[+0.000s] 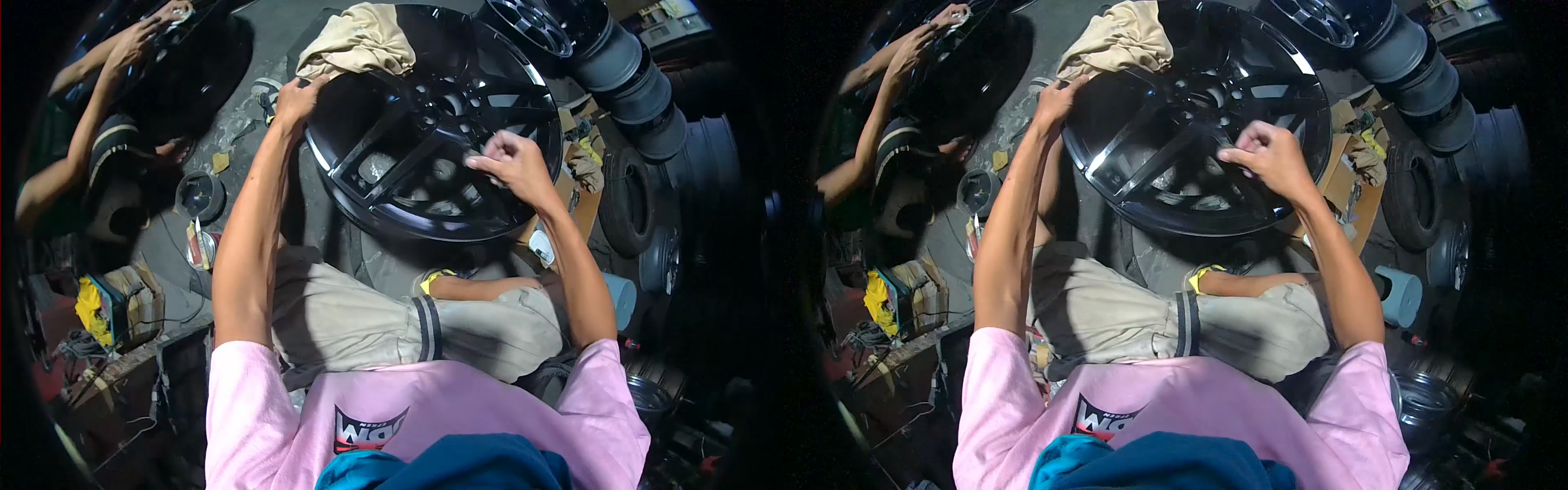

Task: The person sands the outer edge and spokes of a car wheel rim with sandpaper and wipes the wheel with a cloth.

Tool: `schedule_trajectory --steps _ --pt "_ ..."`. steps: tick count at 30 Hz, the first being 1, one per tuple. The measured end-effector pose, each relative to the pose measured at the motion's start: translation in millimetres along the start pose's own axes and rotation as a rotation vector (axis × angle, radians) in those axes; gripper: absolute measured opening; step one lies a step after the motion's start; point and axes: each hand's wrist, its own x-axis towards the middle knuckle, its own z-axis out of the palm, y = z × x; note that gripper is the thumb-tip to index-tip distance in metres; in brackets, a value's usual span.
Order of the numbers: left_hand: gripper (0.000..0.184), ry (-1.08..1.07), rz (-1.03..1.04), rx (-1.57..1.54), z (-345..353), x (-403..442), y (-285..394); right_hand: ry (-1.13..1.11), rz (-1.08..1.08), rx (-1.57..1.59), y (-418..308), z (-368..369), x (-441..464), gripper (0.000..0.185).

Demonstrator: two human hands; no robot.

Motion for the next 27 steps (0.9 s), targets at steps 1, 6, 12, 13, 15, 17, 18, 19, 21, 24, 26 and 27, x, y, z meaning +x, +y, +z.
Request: schedule_trajectory --steps 1,6,12,13,15,17,18,19,21,24,26,27 --pt "0.073 0.0 -0.033 0.047 -3.4 -8.2 12.3 -0.02 -0.051 -0.024 -7.4 8.3 9.0 0.035" --pt "0.074 0.009 -0.059 0.081 -5.6 -19.4 25.1 -0.079 -0.193 -0.555 -8.1 -0.6 46.4 0.044" --pt "0.088 0.06 -0.029 0.227 -7.9 -5.4 8.0 -0.4 -0.524 -0.754 -36.6 8.7 87.9 0.038" --pt "0.09 0.045 0.009 0.26 -10.6 -0.4 4.7 -0.41 -0.679 -0.806 -42.2 12.5 85.6 0.035" --pt "0.086 0.029 0.0 0.257 -10.9 -3.5 2.0 -0.362 -0.919 -0.905 -40.0 19.8 72.2 0.029" --pt "0.08 0.047 -0.025 0.224 -8.4 -8.5 9.5 -0.266 -0.853 -0.797 -19.3 18.1 67.4 0.037" --pt "0.08 0.049 -0.022 0.226 -8.3 -7.8 13.1 -0.226 -0.768 -0.735 -11.1 11.1 67.8 0.041" --pt "0.078 0.028 -0.011 0.295 -9.7 -7.8 14.3 -0.224 -0.492 -0.713 -12.0 2.4 66.1 0.045" --pt "0.077 0.012 -0.005 0.367 -15.8 -6.5 11.9 -0.199 -0.123 -0.602 -10.7 -10.1 61.5 0.055" --pt "0.075 -0.007 -0.059 0.396 -9.2 -2.2 12.8 -0.295 -0.329 -0.647 -8.2 -15.4 68.6 0.053" --pt "0.073 0.01 -0.026 0.138 -8.3 -13.3 14.5 -0.204 -0.735 -0.691 -5.5 -3.0 73.8 0.045" --pt "0.071 0.05 -0.017 0.21 -8.6 -9.5 13.6 -0.215 -0.832 -0.726 -10.0 2.2 75.8 0.044"
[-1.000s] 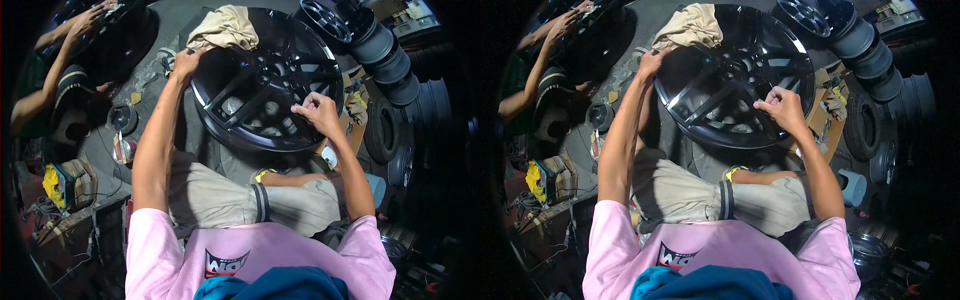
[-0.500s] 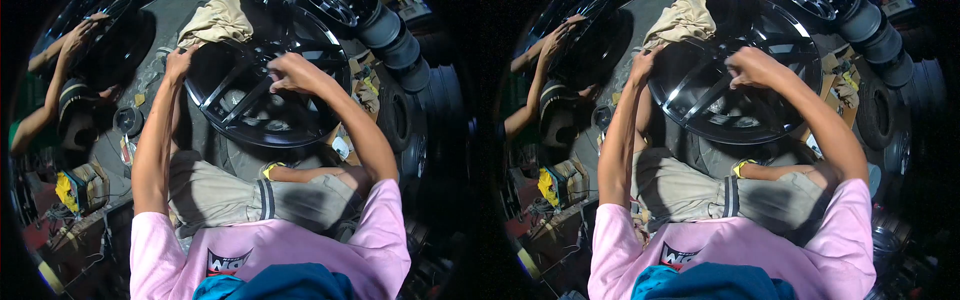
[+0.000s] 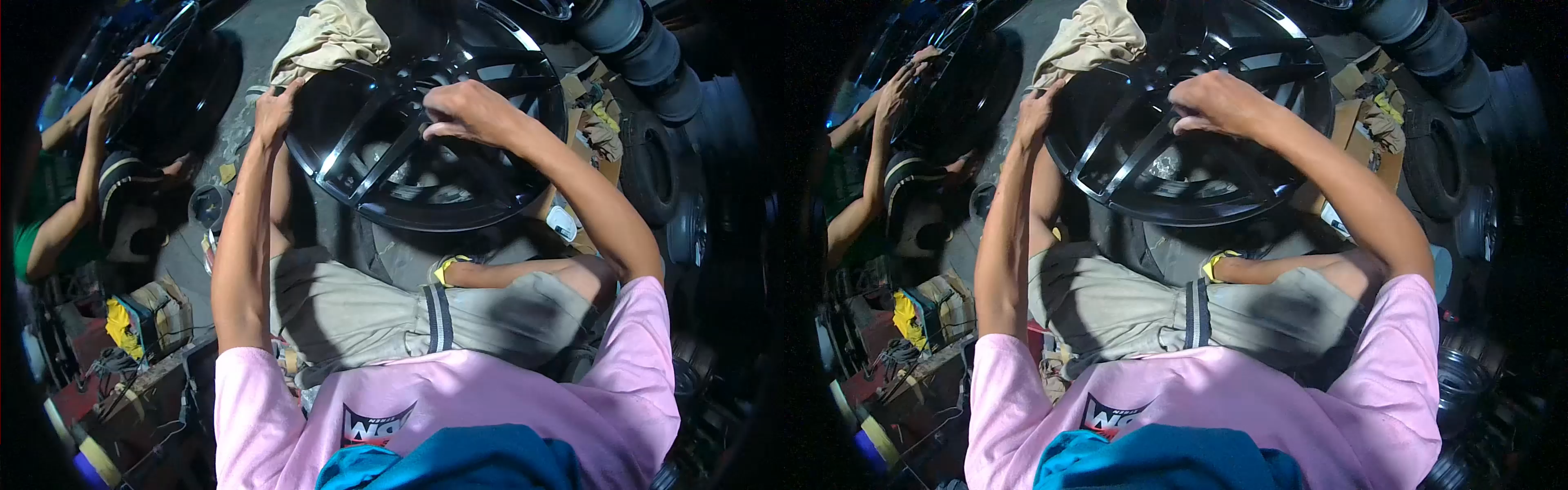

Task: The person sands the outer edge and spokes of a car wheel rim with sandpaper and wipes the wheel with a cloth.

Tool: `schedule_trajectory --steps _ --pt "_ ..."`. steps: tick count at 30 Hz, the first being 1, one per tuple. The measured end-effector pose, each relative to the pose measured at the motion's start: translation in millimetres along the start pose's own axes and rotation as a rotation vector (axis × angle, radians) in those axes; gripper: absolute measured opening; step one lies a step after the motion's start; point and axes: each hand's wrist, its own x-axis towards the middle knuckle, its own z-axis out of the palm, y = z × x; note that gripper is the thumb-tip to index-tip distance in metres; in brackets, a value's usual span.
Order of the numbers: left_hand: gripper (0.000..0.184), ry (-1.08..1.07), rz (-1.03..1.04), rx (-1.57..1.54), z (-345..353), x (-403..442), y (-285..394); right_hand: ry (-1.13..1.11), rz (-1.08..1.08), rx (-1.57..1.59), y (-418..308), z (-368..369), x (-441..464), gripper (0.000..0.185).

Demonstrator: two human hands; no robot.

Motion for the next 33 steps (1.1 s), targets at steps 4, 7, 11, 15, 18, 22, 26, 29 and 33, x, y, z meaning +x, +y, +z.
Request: schedule_trajectory --steps 4,7,11,15,18,22,26,29,33 --pt "0.07 -0.029 -0.045 0.109 -1.4 10.7 -9.4 -0.003 -0.161 0.258 -26.6 17.5 24.8 0.043" --pt "0.087 0.09 0.146 0.096 1.5 21.5 -29.0 -0.016 -0.253 0.313 -60.4 39.5 41.3 0.045" --pt "0.081 -0.026 0.046 0.016 -4.7 6.2 -11.0 -0.026 -0.17 0.31 -39.2 34.4 23.0 0.044" --pt "0.064 0.014 -0.02 0.072 -5.4 2.6 -0.5 0.054 -0.076 0.159 -16.8 36.6 3.5 0.045" --pt "0.078 -0.01 -0.016 0.03 -6.7 2.4 -1.9 0.105 -0.223 0.245 -59.2 57.8 24.9 0.045" --pt "0.08 -0.014 0.018 0.008 -4.2 -2.7 5.5 0.126 -0.115 0.255 -40.6 50.4 13.1 0.046" --pt "0.082 0.006 0.005 -0.012 -4.3 -4.6 4.4 0.13 0.084 0.255 -30.8 36.4 1.6 0.047" --pt "0.081 0.022 0.036 0.106 -3.4 13.4 -11.1 0.143 -0.163 0.3 -69.2 63.9 26.5 0.047" --pt "0.081 0.023 0.072 0.172 -4.6 17.7 -16.3 0.11 -0.17 0.236 -55.8 52.9 19.9 0.046"
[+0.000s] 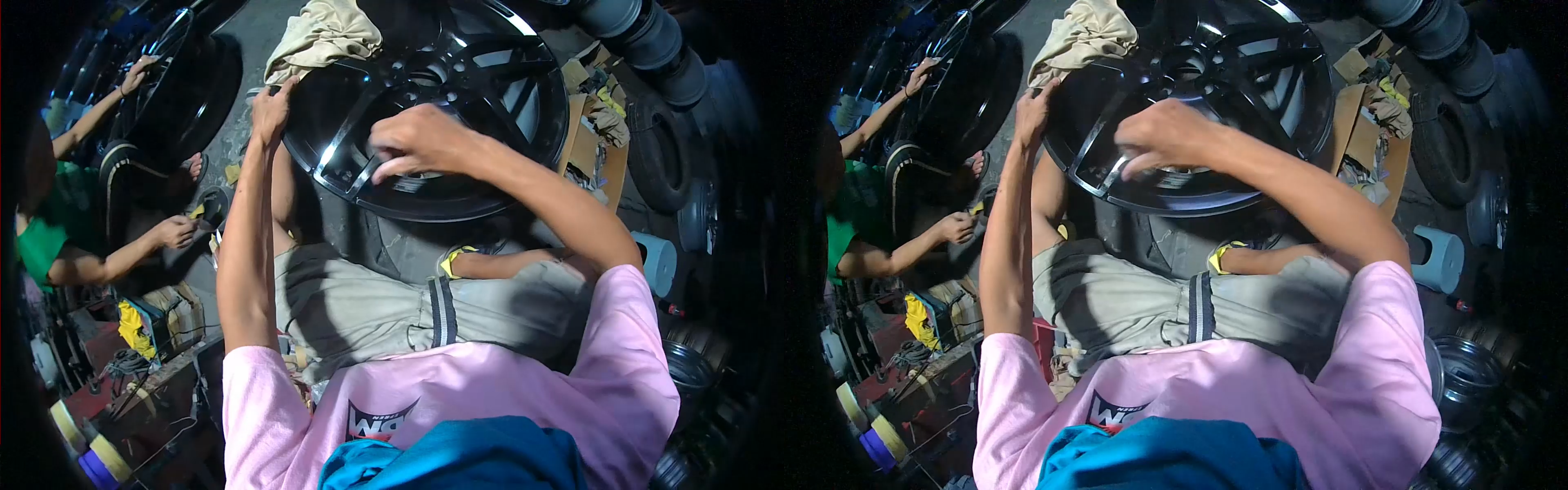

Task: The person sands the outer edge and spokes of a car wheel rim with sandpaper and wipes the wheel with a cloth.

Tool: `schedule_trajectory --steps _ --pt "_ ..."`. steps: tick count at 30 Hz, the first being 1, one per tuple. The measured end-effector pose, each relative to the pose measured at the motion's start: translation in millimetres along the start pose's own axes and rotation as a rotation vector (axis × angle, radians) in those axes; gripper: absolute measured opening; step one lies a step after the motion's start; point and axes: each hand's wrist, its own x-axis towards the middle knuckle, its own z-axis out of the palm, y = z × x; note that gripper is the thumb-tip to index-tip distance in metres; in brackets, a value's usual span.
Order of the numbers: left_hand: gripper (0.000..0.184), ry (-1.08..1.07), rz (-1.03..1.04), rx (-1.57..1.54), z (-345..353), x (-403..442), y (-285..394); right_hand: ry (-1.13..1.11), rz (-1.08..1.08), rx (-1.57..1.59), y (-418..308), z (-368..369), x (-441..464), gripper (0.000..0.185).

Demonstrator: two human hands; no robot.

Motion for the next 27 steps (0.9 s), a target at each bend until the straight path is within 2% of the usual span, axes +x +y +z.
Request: schedule_trajectory --steps 3,4,6,8,10,11,12,14,16,17,20,22,23,24,27 --pt "0.082 0.021 0.011 -0.057 -5.7 -24.5 29.8 0.023 0.134 -0.031 10.2 -10.2 -17.3 0.045" --pt "0.082 0.027 0.017 -0.067 -1.1 -13.7 16.6 0.031 0.146 -0.005 6.0 -5.8 -15.5 0.045" --pt "0.081 -0.028 0.023 -0.049 3.9 2.1 -6.0 0.085 0.029 0.075 -8.0 18.0 -2.6 0.048" --pt "0.081 0.037 0.027 0.056 -5.7 -21.7 29.5 0.012 0.004 -0.014 -8.7 8.8 4.0 0.05" --pt "0.081 0.023 0.125 0.163 2.7 -0.5 -3.7 -0.021 0.05 -0.137 8.6 -16.2 -8.2 0.05" --pt "0.08 0.025 0.059 0.057 1.2 -10.2 8.3 0.025 0.036 -0.275 22.7 -29.9 -20.2 0.048" --pt "0.079 0.031 -0.005 -0.052 0.2 -17.5 20.8 -0.062 0.254 -0.328 34.5 -45.7 -38.4 0.048" --pt "0.077 0.028 0.013 -0.084 -3.0 -25.3 36.3 -0.117 0.522 -0.374 19.1 -55.4 -53.1 0.042" --pt "0.075 0.013 0.012 -0.086 -5.9 -33.4 31.8 -0.047 0.519 -0.437 -0.8 -45.9 -68.1 0.039" --pt "0.073 0.03 0.019 -0.101 -4.1 -31.5 31.0 -0.162 0.637 -0.44 -15.5 -52.2 -67.6 0.034" --pt "0.07 0.02 -0.018 -0.176 3.2 -25.5 24.3 -0.41 0.975 -0.344 -25.3 -75.3 -56.7 0.037" --pt "0.07 0.006 -0.032 -0.129 -0.9 -26.4 30.8 -0.229 0.711 -0.502 -13.1 -58.4 -51.7 0.037" --pt "0.071 0.043 0.029 -0.15 0.9 -28.8 30.3 -0.082 0.586 -0.518 -5.3 -48.6 -42.4 0.038" --pt "0.071 0.041 0.035 -0.153 1.3 -28.9 28.9 -0.069 0.424 -0.458 7.4 -46.5 -31.7 0.038" --pt "0.074 0.055 0.075 -0.188 8.2 -18.0 16.9 -0.12 0.386 -0.515 4.7 -42.0 -35.2 0.036"
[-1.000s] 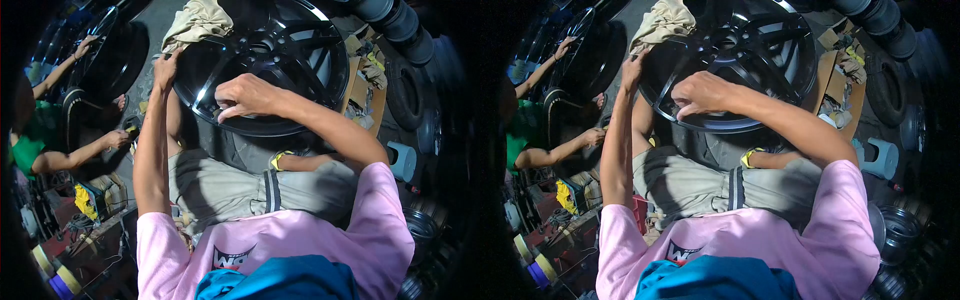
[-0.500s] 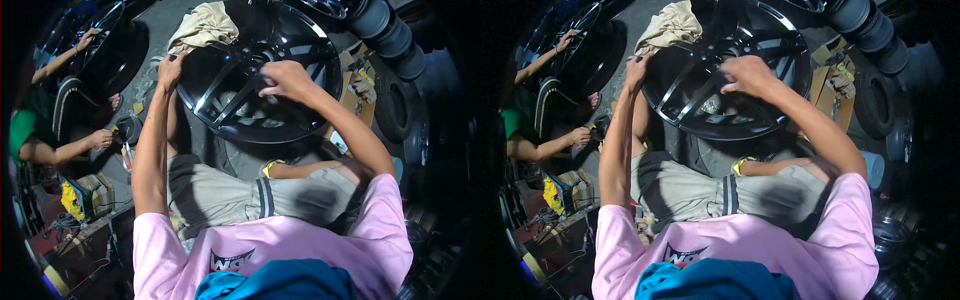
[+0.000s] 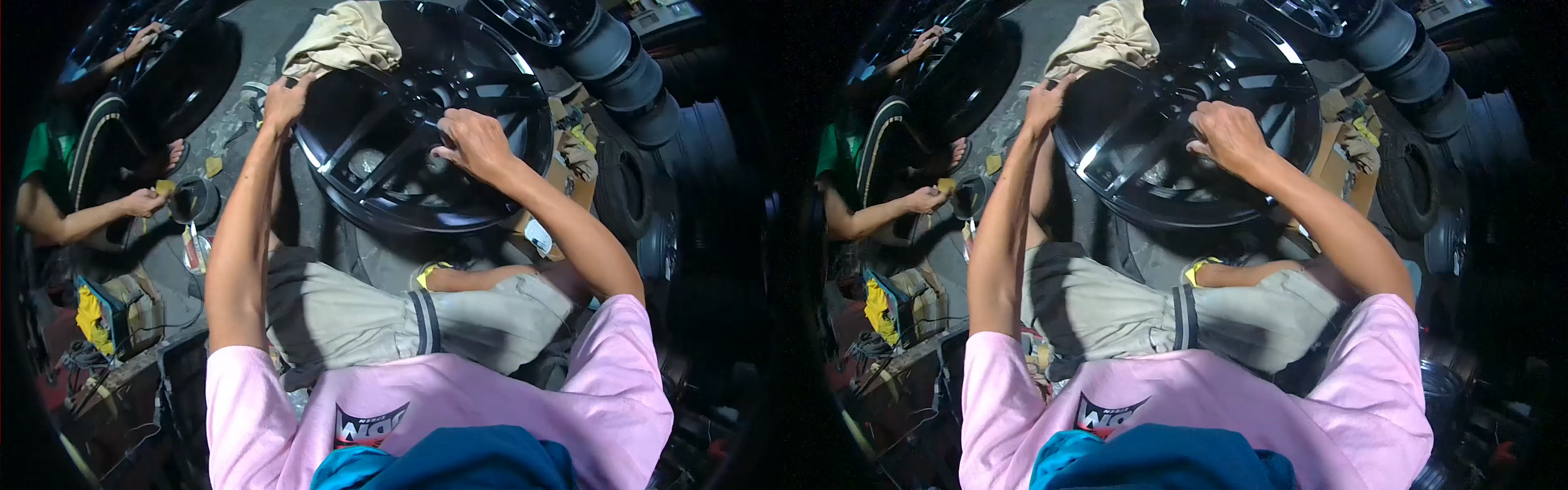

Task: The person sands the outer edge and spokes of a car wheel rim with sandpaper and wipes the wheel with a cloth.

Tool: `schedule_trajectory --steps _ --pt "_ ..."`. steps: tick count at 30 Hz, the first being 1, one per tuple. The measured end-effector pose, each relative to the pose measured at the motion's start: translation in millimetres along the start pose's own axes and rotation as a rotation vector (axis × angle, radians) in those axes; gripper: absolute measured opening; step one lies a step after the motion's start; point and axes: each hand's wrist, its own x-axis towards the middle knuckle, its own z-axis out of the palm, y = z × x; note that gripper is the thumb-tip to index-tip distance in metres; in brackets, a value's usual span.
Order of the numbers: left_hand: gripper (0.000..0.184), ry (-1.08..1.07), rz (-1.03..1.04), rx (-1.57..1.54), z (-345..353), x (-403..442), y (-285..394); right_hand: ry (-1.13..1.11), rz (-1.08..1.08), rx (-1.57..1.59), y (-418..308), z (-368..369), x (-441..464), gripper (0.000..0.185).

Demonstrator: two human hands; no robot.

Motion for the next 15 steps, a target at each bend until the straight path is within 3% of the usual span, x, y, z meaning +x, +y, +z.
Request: schedule_trajectory --steps 3,6,8,13,15 --pt "0.074 0.006 0.042 0.082 0.5 7.1 -10.9 -0.137 0.308 0.097 -5.7 -24.9 -49.7 0.041" --pt "0.072 -0.039 -0.022 0.115 -3.2 7.0 -6.1 -0.184 0.364 0.094 -15.2 -39.5 -106.2 0.041" --pt "0.073 -0.03 -0.002 0.084 -4.0 1.3 1.2 -0.241 0.648 0.287 -17.9 -54.3 -129.1 0.042" --pt "0.081 0.03 0.033 0.29 -3.9 10.2 -7.6 -0.079 0.614 -0.009 22.0 -82.2 -187.5 0.038" --pt "0.078 0.026 -0.002 0.328 -6.5 -5.7 1.5 -0.022 0.605 0.079 37.4 -84.4 -205.3 0.037"
